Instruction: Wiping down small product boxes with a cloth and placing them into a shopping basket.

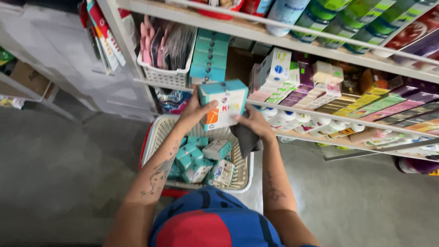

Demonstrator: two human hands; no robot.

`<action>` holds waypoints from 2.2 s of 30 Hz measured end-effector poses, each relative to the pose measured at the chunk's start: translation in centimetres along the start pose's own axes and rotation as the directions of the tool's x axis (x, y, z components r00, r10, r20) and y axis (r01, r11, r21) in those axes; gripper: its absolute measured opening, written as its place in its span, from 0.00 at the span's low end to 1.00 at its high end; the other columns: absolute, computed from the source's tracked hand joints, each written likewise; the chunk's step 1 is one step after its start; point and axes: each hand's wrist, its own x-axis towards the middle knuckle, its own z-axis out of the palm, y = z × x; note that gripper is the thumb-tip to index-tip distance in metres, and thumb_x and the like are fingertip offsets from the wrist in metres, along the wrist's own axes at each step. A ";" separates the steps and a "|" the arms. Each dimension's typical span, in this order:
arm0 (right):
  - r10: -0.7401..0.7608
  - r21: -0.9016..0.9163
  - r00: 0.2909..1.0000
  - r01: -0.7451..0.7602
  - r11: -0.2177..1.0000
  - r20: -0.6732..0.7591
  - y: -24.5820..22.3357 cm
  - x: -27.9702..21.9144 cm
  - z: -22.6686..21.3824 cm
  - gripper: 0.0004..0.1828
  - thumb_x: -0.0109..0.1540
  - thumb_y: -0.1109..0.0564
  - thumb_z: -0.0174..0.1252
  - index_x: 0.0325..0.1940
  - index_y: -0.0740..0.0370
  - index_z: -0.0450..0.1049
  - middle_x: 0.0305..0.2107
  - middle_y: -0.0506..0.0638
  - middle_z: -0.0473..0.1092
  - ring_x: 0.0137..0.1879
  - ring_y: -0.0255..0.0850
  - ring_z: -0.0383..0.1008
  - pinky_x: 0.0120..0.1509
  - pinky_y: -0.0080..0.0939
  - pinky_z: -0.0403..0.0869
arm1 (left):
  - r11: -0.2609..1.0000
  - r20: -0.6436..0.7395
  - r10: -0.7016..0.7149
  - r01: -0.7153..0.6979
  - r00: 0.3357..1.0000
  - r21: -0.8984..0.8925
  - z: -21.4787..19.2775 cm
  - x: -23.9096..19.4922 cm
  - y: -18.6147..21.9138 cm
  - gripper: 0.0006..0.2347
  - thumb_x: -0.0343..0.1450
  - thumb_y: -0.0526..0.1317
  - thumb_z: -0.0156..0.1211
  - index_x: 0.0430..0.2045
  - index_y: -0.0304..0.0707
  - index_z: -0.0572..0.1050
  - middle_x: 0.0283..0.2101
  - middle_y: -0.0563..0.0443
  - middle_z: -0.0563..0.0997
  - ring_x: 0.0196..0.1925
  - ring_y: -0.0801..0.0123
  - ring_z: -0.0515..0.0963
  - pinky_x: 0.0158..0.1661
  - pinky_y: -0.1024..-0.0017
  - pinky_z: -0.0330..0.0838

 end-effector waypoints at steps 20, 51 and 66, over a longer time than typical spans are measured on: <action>-0.212 -0.117 0.762 0.178 0.977 -0.612 1.0 20.8 2.2 0.38 0.55 0.46 0.73 0.64 0.67 0.70 0.53 0.66 0.73 0.58 0.54 0.75 0.61 0.47 0.71 | 0.840 -0.234 0.304 -0.144 0.924 0.524 -2.4 18.6 -13.8 0.40 0.67 0.32 0.65 0.73 0.30 0.46 0.74 0.25 0.56 0.77 0.39 0.54 0.73 0.57 0.51; -0.367 0.393 0.677 0.696 0.601 -0.638 14.1 40.6 5.3 0.18 0.69 0.59 0.57 0.60 0.71 0.69 0.53 0.54 0.71 0.57 0.43 0.71 0.64 0.45 0.72 | 0.586 -0.083 0.526 -0.290 0.846 0.757 -8.2 31.4 -24.8 0.16 0.78 0.40 0.48 0.55 0.28 0.73 0.59 0.31 0.77 0.65 0.40 0.71 0.65 0.53 0.61; -0.556 -0.278 0.652 0.487 0.828 -0.515 9.2 36.2 3.4 0.17 0.68 0.54 0.58 0.58 0.66 0.74 0.53 0.62 0.75 0.60 0.54 0.75 0.65 0.49 0.72 | 0.819 -0.242 0.400 -0.225 0.884 0.529 -7.0 30.1 -22.4 0.14 0.76 0.40 0.53 0.51 0.28 0.74 0.55 0.30 0.79 0.61 0.44 0.74 0.60 0.56 0.66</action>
